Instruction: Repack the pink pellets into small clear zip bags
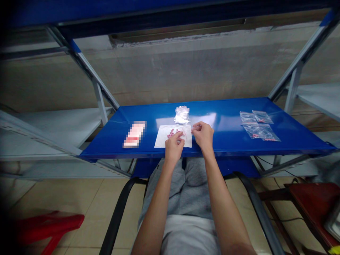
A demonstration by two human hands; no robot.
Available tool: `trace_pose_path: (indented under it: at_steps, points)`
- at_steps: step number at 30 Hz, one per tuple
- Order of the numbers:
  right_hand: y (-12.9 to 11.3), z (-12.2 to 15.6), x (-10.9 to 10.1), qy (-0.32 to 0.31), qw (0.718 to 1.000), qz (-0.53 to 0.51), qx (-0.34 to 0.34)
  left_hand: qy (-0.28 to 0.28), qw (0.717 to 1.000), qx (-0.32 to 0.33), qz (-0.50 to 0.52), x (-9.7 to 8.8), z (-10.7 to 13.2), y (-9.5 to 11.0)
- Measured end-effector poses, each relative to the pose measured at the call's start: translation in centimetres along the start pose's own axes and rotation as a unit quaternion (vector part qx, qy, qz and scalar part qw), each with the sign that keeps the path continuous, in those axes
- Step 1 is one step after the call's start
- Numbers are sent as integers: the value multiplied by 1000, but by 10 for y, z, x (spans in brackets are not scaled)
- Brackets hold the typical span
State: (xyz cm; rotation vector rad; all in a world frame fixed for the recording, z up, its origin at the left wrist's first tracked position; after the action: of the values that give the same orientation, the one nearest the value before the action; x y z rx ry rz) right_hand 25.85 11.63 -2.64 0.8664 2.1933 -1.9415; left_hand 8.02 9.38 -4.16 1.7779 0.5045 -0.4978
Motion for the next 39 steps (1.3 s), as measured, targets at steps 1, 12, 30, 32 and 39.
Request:
trace_pose_path:
  at_steps: [1, 12, 30, 32, 39]
  points:
    - [0, 0, 0, 2, 1000, 0, -2, 0, 1000, 0, 0, 0, 0, 0]
    - [-1, 4, 14, -18, 998, 49, -35, 14, 1000, 18, -13, 2, 0, 1]
    - [12, 0, 15, -66, 998, -14, -11, 60, 998, 10, 13, -3, 3, 0]
    - [11, 2, 11, -45, 999, -15, -3, 53, 998, 5, 17, -3, 3, 1]
    - [5, 3, -1, -16, 1000, 12, 2, 28, 999, -8, 22, -1, 3, 0]
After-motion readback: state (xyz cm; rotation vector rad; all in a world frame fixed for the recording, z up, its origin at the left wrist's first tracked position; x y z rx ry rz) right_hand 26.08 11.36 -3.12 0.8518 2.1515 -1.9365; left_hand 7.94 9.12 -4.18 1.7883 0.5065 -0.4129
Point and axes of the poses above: each hand's wrist, its own z-axis away from the middle knuckle, its own x-axis out of the palm, y = z × x, the point moved 8 cm from there along -z, towards the middle knuckle, and after that the axes turned 4 degrees about -y, right-handed, at the moved point
